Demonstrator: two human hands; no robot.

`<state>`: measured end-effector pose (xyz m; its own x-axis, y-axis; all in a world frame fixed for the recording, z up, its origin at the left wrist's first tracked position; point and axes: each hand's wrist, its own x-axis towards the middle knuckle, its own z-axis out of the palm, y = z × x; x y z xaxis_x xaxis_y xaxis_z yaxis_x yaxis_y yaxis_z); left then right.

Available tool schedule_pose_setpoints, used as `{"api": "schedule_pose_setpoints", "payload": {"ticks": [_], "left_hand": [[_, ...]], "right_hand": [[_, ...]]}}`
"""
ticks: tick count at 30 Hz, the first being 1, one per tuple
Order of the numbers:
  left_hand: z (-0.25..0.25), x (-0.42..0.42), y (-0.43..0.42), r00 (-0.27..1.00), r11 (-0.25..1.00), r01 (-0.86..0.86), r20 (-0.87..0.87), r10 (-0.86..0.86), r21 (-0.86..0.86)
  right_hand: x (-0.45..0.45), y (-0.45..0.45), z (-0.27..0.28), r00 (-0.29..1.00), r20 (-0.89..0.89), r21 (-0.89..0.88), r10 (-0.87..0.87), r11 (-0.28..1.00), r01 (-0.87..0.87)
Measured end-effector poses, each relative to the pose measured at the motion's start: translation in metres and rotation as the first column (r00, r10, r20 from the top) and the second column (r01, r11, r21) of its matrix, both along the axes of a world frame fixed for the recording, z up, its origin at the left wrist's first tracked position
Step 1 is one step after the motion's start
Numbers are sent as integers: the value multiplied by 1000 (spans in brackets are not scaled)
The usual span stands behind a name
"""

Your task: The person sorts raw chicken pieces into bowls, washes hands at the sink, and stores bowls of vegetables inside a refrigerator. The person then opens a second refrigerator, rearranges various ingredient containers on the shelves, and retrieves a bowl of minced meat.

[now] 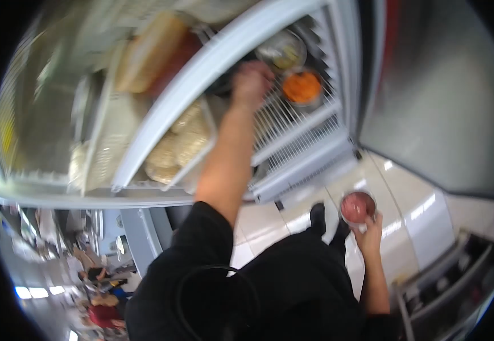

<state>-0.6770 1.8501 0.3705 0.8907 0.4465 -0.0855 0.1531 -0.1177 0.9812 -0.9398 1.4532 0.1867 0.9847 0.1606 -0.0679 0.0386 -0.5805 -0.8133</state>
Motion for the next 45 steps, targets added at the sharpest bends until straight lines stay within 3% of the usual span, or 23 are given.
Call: {"api": "schedule_pose_setpoints", "payload": {"ticks": [2,4,6,9,12,16,20,22,33,34,36,38,39,45], "left_hand": [[4,-1,-11,996,926,-88,-8,91,-367],[1,5,-5,988,933,-148,-93,124,-328],[14,-2,-9,969,992,-60,-230,85,114],[24,-7,-20,940,946,-51,-305,154,321],[-11,21,-5,942,986,-42,-324,92,159],[-26,31,-8,960,964,-118,-220,173,240],[-36,43,-1,957,957,-101,-239,168,271],[-11,33,-5,931,975,-63,-339,134,215],[-15,13,37,998,988,-40,48,48,-151],[6,-1,32,995,987,-92,-53,86,-129],[4,-19,35,1000,996,-20,4,20,-86],[41,-41,17,974,988,-100,-191,121,116],[34,-40,23,968,983,-68,-226,106,170],[42,-65,5,958,975,-219,-179,224,46]], "right_hand": [[-5,-3,5,998,-60,-23,-4,1000,3],[-9,-11,5,996,-72,-112,60,991,-67],[-10,-18,-5,995,-77,-166,69,983,-81],[-5,-23,-11,996,-42,-170,75,982,-81],[2,-26,-5,996,-43,-198,73,977,-80],[6,-27,5,999,-30,-174,30,984,-35],[6,-32,4,1000,-17,-179,6,984,-9],[4,-33,4,1000,-4,-192,-1,981,0],[-4,-40,-8,999,-2,-279,53,959,-51],[-2,-39,-11,997,42,-268,71,962,-57],[-5,-42,-14,989,99,-254,108,964,-80],[-2,-37,-3,993,47,-270,108,959,-92],[1,-35,2,995,31,-247,99,965,-88],[4,-27,5,997,-3,-200,71,977,-70]]}}
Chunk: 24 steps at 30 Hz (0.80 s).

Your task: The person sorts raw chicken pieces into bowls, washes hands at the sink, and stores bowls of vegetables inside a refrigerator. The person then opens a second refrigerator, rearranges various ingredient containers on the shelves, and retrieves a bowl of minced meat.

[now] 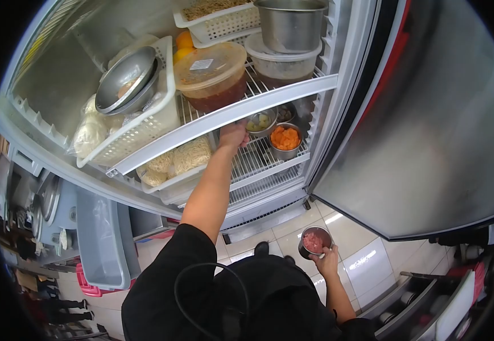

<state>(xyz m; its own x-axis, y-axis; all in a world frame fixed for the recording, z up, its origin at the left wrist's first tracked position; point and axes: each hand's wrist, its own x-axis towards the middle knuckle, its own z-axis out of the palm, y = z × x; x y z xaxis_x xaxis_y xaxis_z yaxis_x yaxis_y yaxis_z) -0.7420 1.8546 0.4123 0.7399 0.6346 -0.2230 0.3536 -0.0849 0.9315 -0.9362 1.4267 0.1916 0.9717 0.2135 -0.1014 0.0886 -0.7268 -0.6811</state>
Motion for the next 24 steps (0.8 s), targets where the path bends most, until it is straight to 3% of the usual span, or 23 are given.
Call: {"api": "schedule_pose_setpoints", "payload": {"ticks": [4,7,9,12,14,18,21,24], "left_hand": [[-3,4,2,999,999,-36,-3,36,-38],[-27,-17,-12,992,982,-106,45,115,-158],[-66,-41,-22,971,923,-139,132,197,-359],[-102,-65,-37,932,797,-264,71,357,-543],[-112,-69,-45,935,802,-271,52,350,-532],[-85,-86,-56,980,727,-135,18,199,-674],[-63,-72,-65,988,683,81,150,43,-726],[-42,3,-63,967,687,23,191,169,-726]], "right_hand": [[-5,3,-3,1000,-27,24,2,1000,-1],[-13,2,-12,998,-56,20,-17,1000,18],[-16,1,-13,997,-73,14,-13,1000,14],[-20,-3,-18,998,-60,-1,2,1000,-2],[-20,-7,-20,997,-70,-9,17,1000,-18],[-12,-7,-22,995,-93,-48,20,999,-24],[-9,-8,-25,998,-63,-38,25,999,-27],[-5,-6,-19,1000,-22,-15,17,1000,-18]]}}
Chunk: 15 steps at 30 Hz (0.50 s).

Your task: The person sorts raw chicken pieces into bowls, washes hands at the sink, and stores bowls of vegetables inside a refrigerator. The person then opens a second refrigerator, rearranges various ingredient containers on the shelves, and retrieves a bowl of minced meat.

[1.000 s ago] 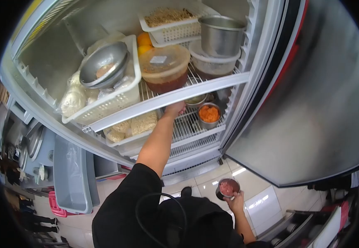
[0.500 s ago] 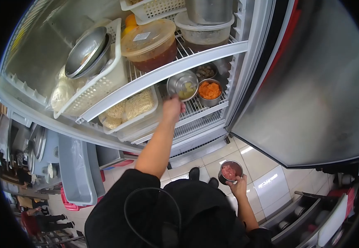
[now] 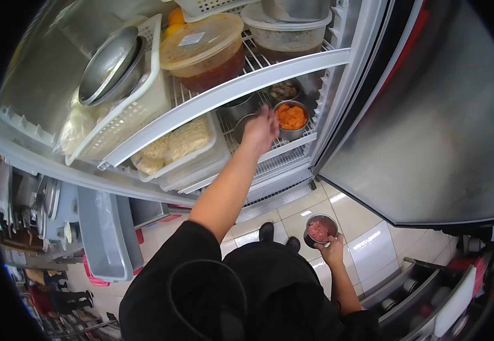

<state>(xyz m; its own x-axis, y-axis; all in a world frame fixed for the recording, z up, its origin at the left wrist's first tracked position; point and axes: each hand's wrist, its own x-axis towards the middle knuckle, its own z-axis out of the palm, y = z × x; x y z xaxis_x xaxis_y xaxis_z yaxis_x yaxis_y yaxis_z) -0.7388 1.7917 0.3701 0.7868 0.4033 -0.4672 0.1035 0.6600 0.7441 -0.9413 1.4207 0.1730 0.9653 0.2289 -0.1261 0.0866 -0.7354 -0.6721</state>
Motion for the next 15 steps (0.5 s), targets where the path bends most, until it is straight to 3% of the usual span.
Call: {"api": "schedule_pose_setpoints", "payload": {"ticks": [3,4,5,6,8,10,12,15], "left_hand": [[15,62,11,999,969,-32,47,21,245],[22,65,18,999,733,46,-31,-35,678],[24,60,22,975,478,211,-219,-40,852],[44,45,18,922,179,374,-386,31,910],[46,-18,10,889,-221,455,-454,61,862],[37,-61,6,720,-148,689,-694,24,709],[-9,-73,17,625,-168,767,-780,-20,619],[-35,-71,16,744,2,663,-660,107,748]], "right_hand": [[-2,-1,4,999,-26,-44,-24,999,23],[-7,-2,4,999,-39,-42,-37,999,35],[-10,-3,4,998,-49,-40,-43,998,41],[-9,-5,4,998,-53,-35,-46,998,44],[-14,-10,2,995,-56,-48,-79,996,77],[-19,-9,6,979,-156,-54,-135,990,128],[-22,-12,1,978,-170,-53,-122,992,115],[-19,-13,-5,980,-179,-42,-86,996,80]]}}
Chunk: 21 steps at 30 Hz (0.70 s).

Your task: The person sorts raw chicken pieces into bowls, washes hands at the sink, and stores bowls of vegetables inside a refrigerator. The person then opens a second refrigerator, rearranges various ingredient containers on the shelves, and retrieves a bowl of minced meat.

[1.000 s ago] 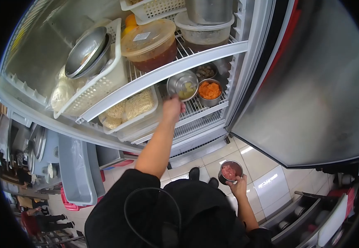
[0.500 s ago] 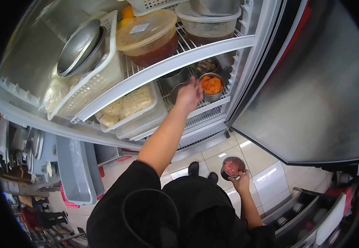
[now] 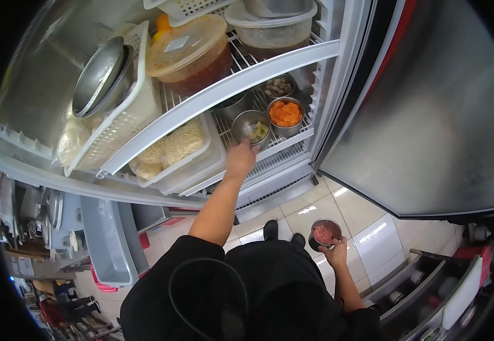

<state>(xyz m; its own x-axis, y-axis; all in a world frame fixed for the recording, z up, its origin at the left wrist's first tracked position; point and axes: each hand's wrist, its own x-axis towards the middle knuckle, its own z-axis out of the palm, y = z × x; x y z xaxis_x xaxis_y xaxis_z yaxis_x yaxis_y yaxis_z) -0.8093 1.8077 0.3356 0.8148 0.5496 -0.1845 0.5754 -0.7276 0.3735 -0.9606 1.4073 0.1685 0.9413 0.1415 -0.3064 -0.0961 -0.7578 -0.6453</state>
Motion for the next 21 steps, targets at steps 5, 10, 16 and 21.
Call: {"api": "schedule_pose_setpoints", "payload": {"ticks": [5,10,16,21], "left_hand": [[1,-12,9,927,995,55,365,-82,83],[66,29,0,850,994,100,514,-112,51],[36,154,11,824,964,252,503,-262,89],[35,161,10,928,969,215,283,-243,126]], "right_hand": [[9,0,-2,1000,0,-17,15,1000,-15],[13,-4,0,999,53,0,12,1000,-12],[2,-12,2,997,67,-23,-44,999,46],[-18,-21,3,991,70,-25,-115,993,117]]}}
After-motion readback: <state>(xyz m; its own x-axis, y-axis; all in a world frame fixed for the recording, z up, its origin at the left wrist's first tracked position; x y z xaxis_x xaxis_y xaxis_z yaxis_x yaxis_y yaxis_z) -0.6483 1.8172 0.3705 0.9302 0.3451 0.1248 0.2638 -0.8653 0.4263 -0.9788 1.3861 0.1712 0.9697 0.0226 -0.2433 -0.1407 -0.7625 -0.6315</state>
